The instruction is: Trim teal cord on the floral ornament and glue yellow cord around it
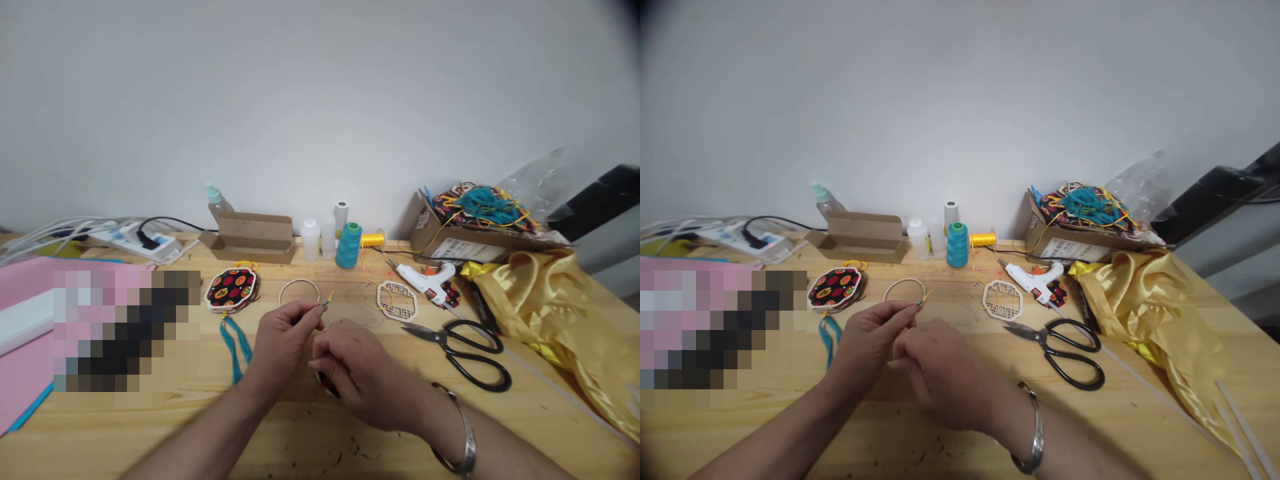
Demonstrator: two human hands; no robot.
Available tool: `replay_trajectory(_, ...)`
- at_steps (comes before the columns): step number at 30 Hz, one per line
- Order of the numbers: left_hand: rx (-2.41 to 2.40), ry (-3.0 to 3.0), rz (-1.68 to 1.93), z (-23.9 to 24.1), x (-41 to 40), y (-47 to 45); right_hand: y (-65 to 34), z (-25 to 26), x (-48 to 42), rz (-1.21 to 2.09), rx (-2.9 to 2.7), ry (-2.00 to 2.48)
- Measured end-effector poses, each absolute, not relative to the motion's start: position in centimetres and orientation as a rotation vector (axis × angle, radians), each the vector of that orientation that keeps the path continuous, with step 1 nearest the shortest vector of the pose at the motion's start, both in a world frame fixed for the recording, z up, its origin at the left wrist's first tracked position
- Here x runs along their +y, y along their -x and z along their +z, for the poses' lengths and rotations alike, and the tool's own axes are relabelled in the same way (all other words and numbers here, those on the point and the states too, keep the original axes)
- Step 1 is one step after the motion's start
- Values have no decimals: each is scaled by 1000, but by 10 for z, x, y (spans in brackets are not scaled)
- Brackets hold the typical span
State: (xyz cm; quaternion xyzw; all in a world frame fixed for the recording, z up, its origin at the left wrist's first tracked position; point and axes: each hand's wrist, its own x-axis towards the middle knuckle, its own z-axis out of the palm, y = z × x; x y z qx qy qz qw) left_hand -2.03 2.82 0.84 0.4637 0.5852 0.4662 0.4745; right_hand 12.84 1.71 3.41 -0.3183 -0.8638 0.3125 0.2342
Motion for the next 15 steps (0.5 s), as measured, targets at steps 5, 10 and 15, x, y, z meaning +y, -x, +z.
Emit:
replay_trajectory(5, 1421, -1072, 1145, 8, 27, 17, -126, 34, 12, 781, -2467, 862)
replay_trajectory(10, 1440, -1076, 1122, 7, 25, 15, -123, 30, 8, 698, -2510, 785)
replay_trajectory(15, 1499, -1099, 1125, 9, 29, 16, -119, 26, 7, 649, -2558, 684)
